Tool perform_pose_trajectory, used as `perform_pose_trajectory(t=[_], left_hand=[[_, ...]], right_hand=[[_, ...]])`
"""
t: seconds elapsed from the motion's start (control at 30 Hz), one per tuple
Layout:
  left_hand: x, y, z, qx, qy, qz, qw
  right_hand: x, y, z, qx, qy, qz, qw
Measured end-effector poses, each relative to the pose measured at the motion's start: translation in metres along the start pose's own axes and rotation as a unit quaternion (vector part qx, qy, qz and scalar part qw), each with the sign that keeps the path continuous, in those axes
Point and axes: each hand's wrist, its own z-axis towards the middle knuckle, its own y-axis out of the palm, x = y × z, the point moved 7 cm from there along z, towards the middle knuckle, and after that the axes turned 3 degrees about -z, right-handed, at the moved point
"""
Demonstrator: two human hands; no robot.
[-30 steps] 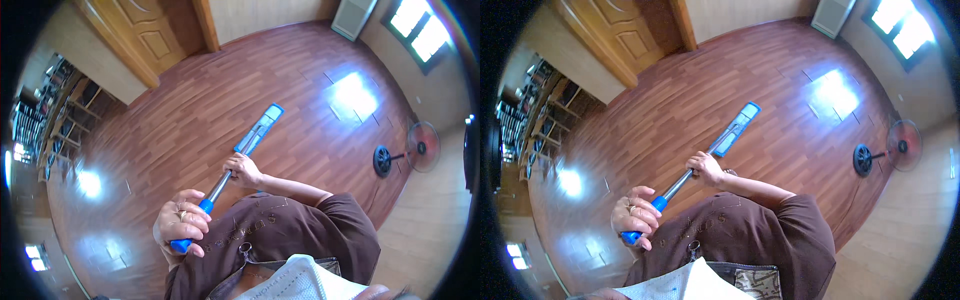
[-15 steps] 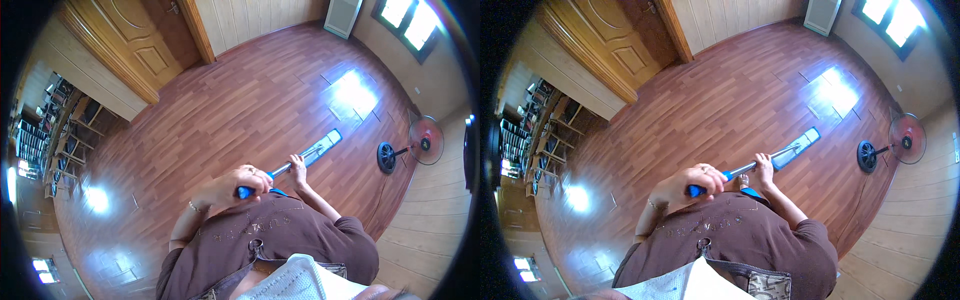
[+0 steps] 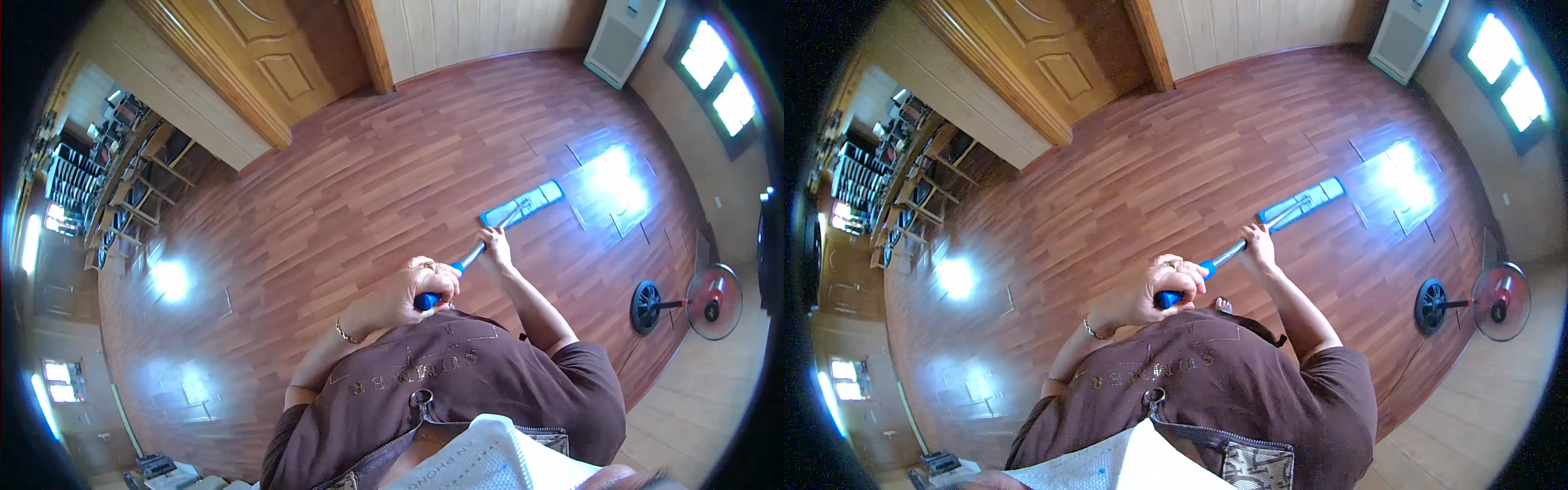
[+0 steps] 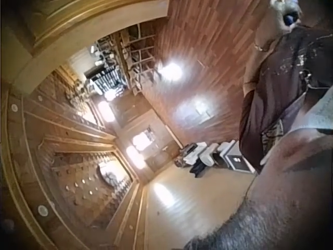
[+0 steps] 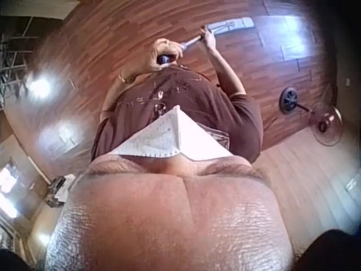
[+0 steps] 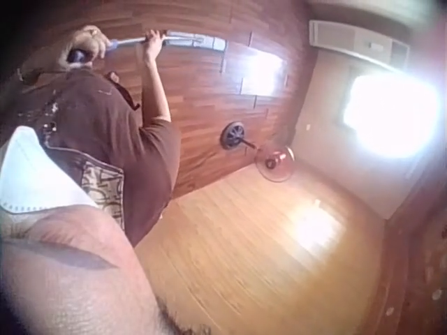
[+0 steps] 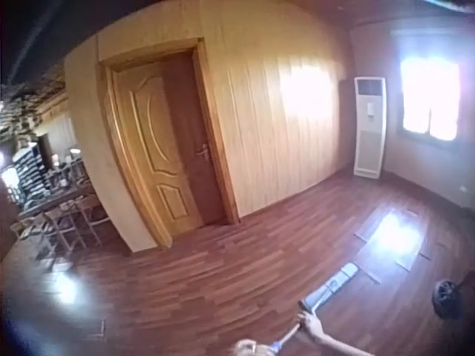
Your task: Mopping a large wooden floor using a flat mop.
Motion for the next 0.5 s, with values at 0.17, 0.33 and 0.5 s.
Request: perform_pose_trajectory(t=[0.17, 0.33, 0.5], left_hand=[[0.018, -0.022, -0.004, 0.132, 0.007, 0.078, 0.988], [0.034, -0.041, -0.003, 0.2, 0.002, 0.167, 0.965], [0.037, -0.057, -0.01, 0.229, 0.049, 0.258, 0.937]], right_hand=[[-0.059, 0.025, 0.057, -0.073, -0.166, 0.018, 0.983], [-0.095, 0.072, 0.09, -0.118, -0.269, 0.055, 0.954], [-0.166, 0.096, 0.105, -0.189, -0.347, 0.146, 0.907]])
